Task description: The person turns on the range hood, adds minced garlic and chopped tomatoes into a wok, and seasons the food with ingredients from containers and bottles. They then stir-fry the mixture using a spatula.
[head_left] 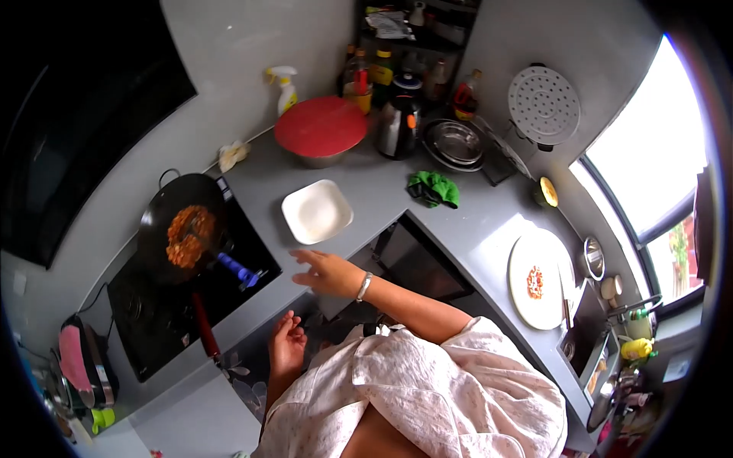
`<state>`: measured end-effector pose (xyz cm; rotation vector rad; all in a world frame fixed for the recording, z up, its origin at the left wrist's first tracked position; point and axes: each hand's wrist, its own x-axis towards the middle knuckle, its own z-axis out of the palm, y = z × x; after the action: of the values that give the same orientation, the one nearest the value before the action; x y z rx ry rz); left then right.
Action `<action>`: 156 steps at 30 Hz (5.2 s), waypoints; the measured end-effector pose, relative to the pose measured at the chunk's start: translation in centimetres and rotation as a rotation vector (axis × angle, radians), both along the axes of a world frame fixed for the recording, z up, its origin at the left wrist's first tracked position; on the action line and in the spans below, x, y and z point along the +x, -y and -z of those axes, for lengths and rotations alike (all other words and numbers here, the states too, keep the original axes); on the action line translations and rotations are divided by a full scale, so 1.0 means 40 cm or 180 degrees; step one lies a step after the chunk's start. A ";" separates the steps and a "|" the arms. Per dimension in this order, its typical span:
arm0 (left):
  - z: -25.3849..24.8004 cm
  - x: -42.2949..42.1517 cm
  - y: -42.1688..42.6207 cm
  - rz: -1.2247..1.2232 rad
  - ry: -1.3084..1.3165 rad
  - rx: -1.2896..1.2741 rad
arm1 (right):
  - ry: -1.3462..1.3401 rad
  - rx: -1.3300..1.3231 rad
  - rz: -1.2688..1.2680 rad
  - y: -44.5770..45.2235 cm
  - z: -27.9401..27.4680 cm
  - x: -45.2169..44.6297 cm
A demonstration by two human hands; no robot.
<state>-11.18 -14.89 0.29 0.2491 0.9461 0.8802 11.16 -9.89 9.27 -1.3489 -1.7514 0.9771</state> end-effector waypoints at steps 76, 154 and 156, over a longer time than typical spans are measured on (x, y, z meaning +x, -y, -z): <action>-0.002 0.216 -0.143 0.0236 -0.0064 0.0311 | 0.0321 -0.1526 -0.0765 0.022 0.161 0.137; 0.074 -0.617 0.644 -0.1992 -0.0252 0.0137 | 0.1110 -0.0262 -0.3219 0.496 0.262 -0.705; 0.077 -0.700 0.699 -0.2334 -0.0222 0.0113 | 0.1070 -0.0304 -0.3414 0.496 0.214 -0.812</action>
<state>-39.19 -42.85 -2.78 -0.0514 1.1044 1.5670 -21.31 -29.71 0.69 -0.5517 -2.7990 1.4268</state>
